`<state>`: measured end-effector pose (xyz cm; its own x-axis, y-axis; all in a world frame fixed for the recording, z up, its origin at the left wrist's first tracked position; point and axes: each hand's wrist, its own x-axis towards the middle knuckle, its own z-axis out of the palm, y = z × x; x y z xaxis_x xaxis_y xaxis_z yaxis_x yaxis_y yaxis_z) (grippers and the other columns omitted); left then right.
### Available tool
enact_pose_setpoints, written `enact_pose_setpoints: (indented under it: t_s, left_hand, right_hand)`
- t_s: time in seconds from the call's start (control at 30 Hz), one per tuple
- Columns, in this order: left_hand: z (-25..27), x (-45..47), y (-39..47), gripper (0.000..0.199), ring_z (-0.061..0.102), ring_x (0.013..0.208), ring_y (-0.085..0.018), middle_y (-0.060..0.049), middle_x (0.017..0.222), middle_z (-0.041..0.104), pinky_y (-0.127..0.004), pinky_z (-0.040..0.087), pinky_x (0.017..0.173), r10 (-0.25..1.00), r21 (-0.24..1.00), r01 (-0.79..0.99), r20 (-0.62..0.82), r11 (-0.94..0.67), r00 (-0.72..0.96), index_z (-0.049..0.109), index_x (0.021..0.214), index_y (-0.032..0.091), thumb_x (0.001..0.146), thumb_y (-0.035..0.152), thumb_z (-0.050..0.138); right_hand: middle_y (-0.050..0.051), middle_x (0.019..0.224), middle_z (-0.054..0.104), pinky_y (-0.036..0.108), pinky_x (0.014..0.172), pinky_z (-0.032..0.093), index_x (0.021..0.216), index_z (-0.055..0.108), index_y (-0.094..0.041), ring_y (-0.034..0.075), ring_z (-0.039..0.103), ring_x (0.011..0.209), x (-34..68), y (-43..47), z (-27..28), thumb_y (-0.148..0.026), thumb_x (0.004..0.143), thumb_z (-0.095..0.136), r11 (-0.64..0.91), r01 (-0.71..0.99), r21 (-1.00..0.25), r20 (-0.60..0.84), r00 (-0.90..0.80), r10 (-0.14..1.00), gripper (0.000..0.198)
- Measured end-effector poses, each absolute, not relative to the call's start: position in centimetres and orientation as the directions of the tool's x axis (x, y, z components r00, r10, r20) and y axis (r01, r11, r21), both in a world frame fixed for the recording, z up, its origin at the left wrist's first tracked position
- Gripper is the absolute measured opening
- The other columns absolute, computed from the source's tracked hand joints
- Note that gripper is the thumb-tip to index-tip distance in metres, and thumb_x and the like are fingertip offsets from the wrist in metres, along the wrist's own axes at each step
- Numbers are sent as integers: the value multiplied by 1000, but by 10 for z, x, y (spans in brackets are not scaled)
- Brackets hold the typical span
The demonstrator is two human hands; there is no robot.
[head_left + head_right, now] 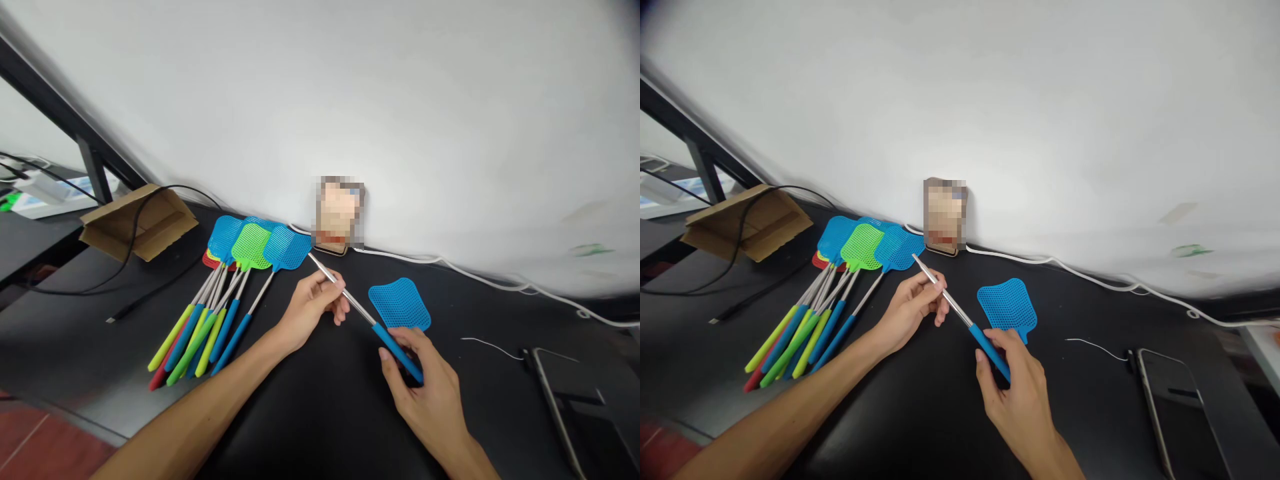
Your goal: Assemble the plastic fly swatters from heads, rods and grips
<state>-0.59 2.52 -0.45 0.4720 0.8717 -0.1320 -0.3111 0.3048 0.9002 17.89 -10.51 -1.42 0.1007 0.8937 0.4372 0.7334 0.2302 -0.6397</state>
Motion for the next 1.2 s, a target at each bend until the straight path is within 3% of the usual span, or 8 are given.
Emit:
enact_pose_setpoints:
  t_s: [0.17, 0.37, 0.57, 0.77, 0.93, 1.2]
  left_hand:
    - [-3, -5, 25, 36, 58, 53, -13, -3, 65, 65, -25, 46, 52, 882, 864, -386, -125, 322, 455, 63, 92, 16, 98, 51, 60]
    - [-4, -4, 23, 32, 51, 60, -10, 0, 67, 54, -23, 44, 53, 885, 858, -398, -127, 324, 447, 70, 93, 11, 96, 43, 67]
    - [-5, -2, 19, 26, 55, 56, -11, 3, 70, 61, -25, 46, 55, 880, 869, -381, -116, 314, 460, 55, 101, 21, 91, 33, 75]
    - [-5, 0, 19, 35, 55, 53, -12, -2, 69, 65, -26, 43, 54, 881, 878, -375, -102, 298, 462, 59, 95, 17, 101, 52, 55]
    - [-6, 2, 18, 28, 54, 51, -12, 1, 66, 66, -25, 42, 53, 908, 888, -371, -108, 272, 405, 55, 95, 20, 99, 47, 61]
    - [-5, 3, 17, 27, 52, 52, -9, 3, 65, 60, -23, 41, 51, 917, 897, -359, -108, 257, 385, 59, 93, 18, 94, 43, 69]
  right_hand:
    - [4, 94, 70, 29, 68, 59, 113, 62, -25, 19, 71, 80, 179, -107, -14, -22, 96, 64, 211, 742, -637, 457, 142, 878, 17]
    - [2, 94, 72, 27, 70, 59, 109, 64, -25, 18, 73, 82, 182, -104, -14, -24, 97, 65, 212, 761, -613, 474, 139, 869, 12]
    - [1, 86, 70, 29, 68, 57, 112, 67, -25, 16, 69, 72, 185, -104, -13, -21, 97, 66, 258, 767, -587, 505, 98, 857, 15]
    - [3, 92, 72, 28, 65, 60, 114, 66, -24, 18, 72, 77, 185, -106, -15, -28, 95, 68, 162, 760, -629, 464, 200, 863, 19]
    - [5, 103, 73, 30, 74, 64, 115, 61, -24, 21, 76, 91, 184, -109, -20, -28, 94, 67, 119, 703, -701, 430, 283, 858, 22]
    - [2, 93, 74, 26, 64, 60, 108, 64, -24, 18, 75, 79, 187, -106, -17, -32, 99, 64, 140, 782, -608, 463, 206, 862, 12]
